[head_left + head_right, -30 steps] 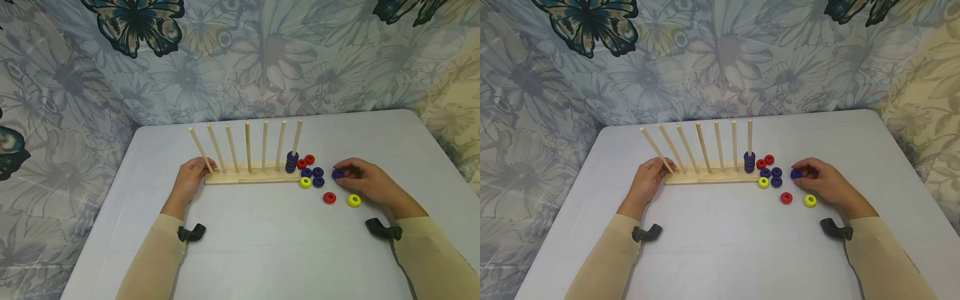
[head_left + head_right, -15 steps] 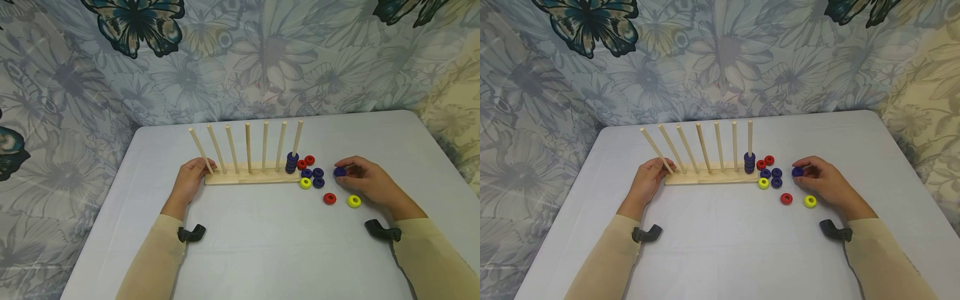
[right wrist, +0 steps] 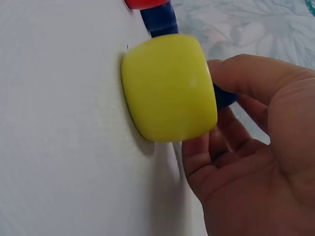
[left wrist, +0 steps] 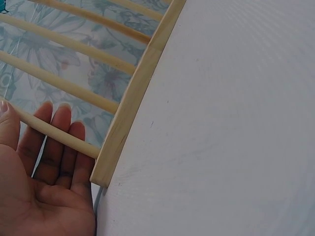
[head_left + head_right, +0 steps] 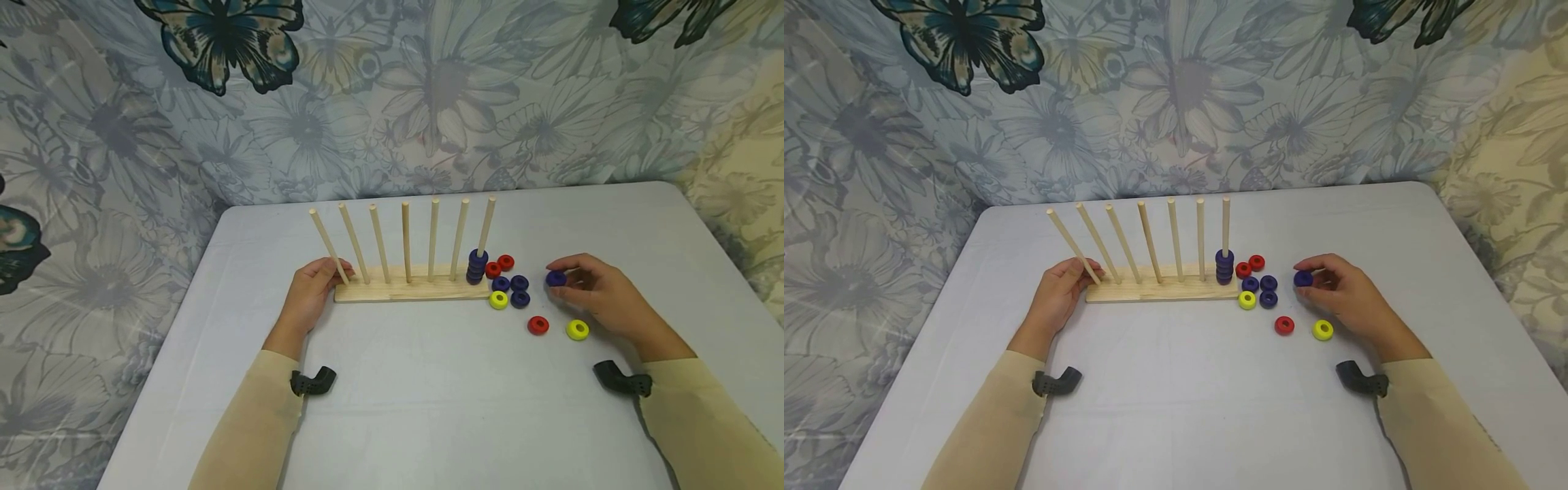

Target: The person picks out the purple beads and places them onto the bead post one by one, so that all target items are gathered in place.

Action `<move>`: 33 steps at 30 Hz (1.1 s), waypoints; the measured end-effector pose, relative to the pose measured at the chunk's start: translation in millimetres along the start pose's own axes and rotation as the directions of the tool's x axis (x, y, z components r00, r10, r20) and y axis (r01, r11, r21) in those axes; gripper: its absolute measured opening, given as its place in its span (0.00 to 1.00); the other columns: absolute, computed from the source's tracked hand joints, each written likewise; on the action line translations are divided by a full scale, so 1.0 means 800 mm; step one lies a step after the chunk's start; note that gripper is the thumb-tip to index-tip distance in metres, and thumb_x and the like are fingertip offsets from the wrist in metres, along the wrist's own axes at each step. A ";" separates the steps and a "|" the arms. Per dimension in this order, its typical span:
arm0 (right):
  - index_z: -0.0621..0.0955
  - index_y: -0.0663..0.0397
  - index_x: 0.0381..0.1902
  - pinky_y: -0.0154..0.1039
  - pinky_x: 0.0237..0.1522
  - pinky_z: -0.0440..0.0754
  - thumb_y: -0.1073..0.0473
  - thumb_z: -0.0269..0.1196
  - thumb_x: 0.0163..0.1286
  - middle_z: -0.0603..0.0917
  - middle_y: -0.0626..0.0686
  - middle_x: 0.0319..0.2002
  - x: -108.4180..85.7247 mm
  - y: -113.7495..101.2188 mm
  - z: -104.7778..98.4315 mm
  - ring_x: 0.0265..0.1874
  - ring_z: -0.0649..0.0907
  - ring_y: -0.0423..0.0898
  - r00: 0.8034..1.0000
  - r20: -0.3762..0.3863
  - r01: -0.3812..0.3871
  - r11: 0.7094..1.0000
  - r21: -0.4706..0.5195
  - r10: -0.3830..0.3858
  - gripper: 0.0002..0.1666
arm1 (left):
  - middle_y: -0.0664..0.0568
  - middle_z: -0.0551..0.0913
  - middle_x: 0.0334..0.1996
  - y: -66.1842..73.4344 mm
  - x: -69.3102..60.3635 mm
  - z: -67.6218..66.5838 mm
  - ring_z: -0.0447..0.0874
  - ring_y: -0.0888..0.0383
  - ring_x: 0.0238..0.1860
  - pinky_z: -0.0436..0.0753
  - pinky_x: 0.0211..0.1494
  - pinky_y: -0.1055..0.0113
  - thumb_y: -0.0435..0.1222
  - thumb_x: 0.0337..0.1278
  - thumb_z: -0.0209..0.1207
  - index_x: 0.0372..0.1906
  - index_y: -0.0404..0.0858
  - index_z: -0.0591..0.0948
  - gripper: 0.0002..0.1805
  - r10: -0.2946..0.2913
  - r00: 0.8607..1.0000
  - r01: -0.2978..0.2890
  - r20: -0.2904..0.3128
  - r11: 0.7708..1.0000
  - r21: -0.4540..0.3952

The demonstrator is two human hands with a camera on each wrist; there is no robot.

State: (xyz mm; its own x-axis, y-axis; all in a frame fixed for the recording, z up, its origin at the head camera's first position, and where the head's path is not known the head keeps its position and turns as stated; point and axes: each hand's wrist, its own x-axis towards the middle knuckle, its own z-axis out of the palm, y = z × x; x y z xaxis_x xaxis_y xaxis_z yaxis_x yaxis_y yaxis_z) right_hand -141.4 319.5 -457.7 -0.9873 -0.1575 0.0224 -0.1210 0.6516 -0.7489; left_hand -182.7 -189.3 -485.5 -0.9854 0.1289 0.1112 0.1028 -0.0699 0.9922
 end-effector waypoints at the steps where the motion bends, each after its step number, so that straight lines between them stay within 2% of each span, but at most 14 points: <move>1: 0.82 0.58 0.67 0.20 0.44 0.75 0.62 0.73 0.77 0.84 0.60 0.61 0.000 -0.001 0.000 0.47 0.79 0.44 1.000 -0.002 -0.002 1.000 0.001 0.002 0.24 | 0.45 0.89 0.45 0.000 0.000 0.000 0.88 0.51 0.53 0.84 0.59 0.61 0.42 0.89 0.53 0.54 0.18 0.83 0.25 -0.001 1.000 0.001 0.000 1.000 0.002; 8: 0.80 0.57 0.71 0.17 0.47 0.75 0.63 0.72 0.77 0.82 0.60 0.64 -0.001 -0.011 0.003 0.51 0.78 0.46 0.999 -0.031 -0.023 1.000 0.018 0.023 0.27 | 0.44 0.89 0.46 0.001 -0.001 0.000 0.87 0.48 0.53 0.84 0.60 0.60 0.41 0.89 0.52 0.54 0.18 0.83 0.25 -0.009 1.000 0.009 0.006 1.000 0.009; 17: 0.82 0.55 0.68 0.17 0.47 0.75 0.62 0.73 0.77 0.82 0.57 0.62 -0.003 -0.019 0.004 0.51 0.79 0.46 0.998 -0.062 -0.020 0.999 0.026 0.022 0.25 | 0.43 0.89 0.46 0.002 0.000 0.000 0.87 0.49 0.53 0.83 0.61 0.59 0.43 0.89 0.53 0.54 0.19 0.83 0.26 -0.015 1.000 0.015 0.008 1.000 0.008; 24: 0.82 0.56 0.67 0.16 0.49 0.75 0.66 0.72 0.76 0.82 0.57 0.60 -0.005 -0.031 0.002 0.50 0.79 0.43 0.997 -0.072 0.031 0.999 0.035 -0.029 0.24 | 0.42 0.89 0.47 0.003 -0.001 0.001 0.87 0.50 0.53 0.84 0.61 0.59 0.42 0.89 0.53 0.54 0.18 0.83 0.25 -0.015 1.000 0.015 0.005 1.000 0.008; 33: 0.82 0.59 0.66 0.17 0.49 0.77 0.71 0.72 0.74 0.81 0.56 0.58 -0.010 -0.061 0.004 0.48 0.80 0.39 0.987 -0.109 0.122 0.991 0.057 -0.115 0.25 | 0.42 0.89 0.46 0.005 -0.002 0.002 0.88 0.50 0.53 0.84 0.61 0.59 0.41 0.89 0.53 0.54 0.18 0.83 0.25 -0.019 1.000 0.019 -0.007 1.000 0.009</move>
State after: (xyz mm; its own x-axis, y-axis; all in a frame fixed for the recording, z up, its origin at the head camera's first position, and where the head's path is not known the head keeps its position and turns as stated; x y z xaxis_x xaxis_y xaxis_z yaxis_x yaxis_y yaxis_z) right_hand -127.2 286.9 -423.4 -0.9721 -0.1497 0.1807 -0.2344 0.5838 -0.7774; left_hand -180.2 -188.4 -481.3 -0.9881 0.1235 0.0916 0.0849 -0.0585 0.9947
